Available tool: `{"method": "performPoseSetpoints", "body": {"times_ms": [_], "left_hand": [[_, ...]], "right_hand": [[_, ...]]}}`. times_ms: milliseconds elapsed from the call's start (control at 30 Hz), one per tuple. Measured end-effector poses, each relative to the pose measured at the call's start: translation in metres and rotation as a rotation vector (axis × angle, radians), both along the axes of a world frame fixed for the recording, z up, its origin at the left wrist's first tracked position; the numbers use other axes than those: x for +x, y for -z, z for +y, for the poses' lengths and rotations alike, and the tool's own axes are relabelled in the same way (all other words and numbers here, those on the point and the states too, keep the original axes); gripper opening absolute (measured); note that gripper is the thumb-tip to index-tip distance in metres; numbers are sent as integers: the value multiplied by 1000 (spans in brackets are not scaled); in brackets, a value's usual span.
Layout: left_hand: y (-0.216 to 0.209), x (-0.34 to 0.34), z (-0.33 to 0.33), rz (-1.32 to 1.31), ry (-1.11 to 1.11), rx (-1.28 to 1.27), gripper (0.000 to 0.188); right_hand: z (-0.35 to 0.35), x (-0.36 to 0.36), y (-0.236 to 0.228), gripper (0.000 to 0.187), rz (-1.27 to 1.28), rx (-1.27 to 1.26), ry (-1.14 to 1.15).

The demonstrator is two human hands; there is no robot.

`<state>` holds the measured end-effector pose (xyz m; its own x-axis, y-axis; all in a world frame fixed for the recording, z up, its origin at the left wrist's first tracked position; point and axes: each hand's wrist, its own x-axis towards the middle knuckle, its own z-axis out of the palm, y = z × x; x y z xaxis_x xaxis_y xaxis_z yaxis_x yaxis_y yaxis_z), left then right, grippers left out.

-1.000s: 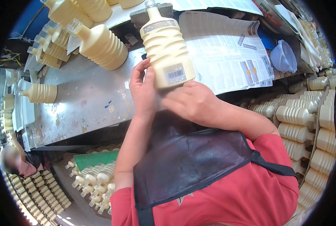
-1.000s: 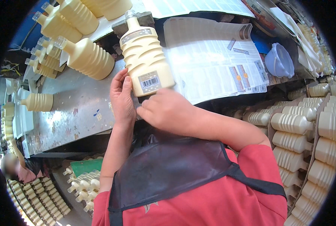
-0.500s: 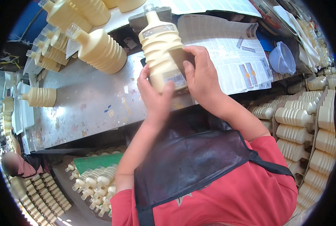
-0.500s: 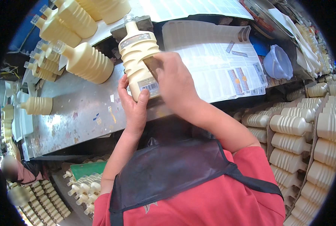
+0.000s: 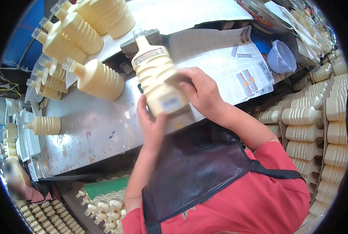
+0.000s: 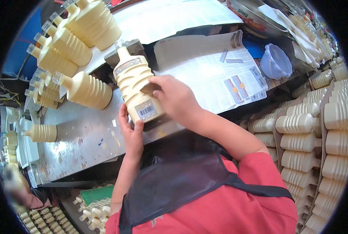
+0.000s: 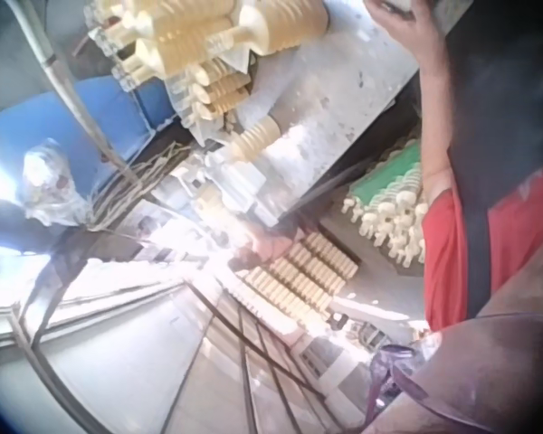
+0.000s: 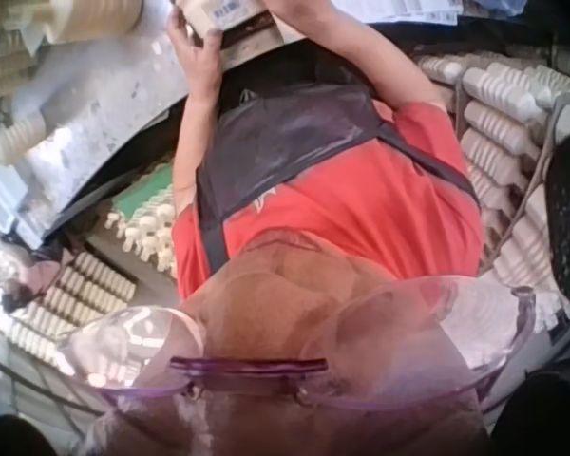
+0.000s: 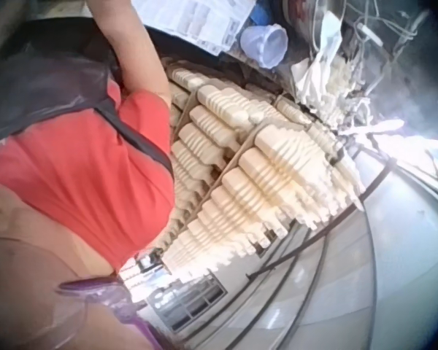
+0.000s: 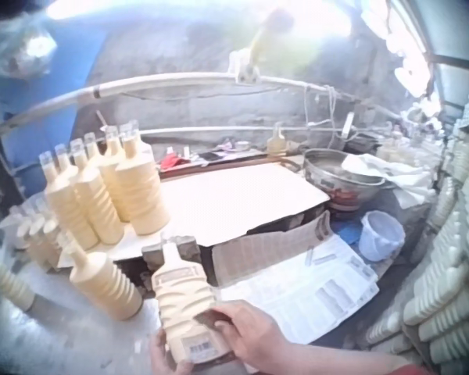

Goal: The person repeatedly picks up cream-colored plastic bottles, applies rectangular labels to their bodies, and smooths them into place. The person also applies smaller neck labels to some bottles. Finished bottles are set aside on the table.

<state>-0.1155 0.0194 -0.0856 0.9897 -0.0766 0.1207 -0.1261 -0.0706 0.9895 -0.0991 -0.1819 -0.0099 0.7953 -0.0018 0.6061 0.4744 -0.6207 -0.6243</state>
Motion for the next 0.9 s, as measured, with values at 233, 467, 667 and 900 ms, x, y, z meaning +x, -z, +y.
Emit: {"method": "performPoseSetpoints", "body": {"times_ms": [233,467,667,900], "left_hand": [[18,-2,2,-47,-71,77,87],[-6,-3,0,-100,-144,230,86],[9,-2,3,63,-67,-63,79],[-36,4,9,-300,-139,274,60]], "right_hand": [[3,-41,-9,24,-264,-290,-405],[37,-20,-6,36,47,-13,-194],[12,-22,30,42,271,319,59],[-22,-11,15,35,410,719,-72]]}}
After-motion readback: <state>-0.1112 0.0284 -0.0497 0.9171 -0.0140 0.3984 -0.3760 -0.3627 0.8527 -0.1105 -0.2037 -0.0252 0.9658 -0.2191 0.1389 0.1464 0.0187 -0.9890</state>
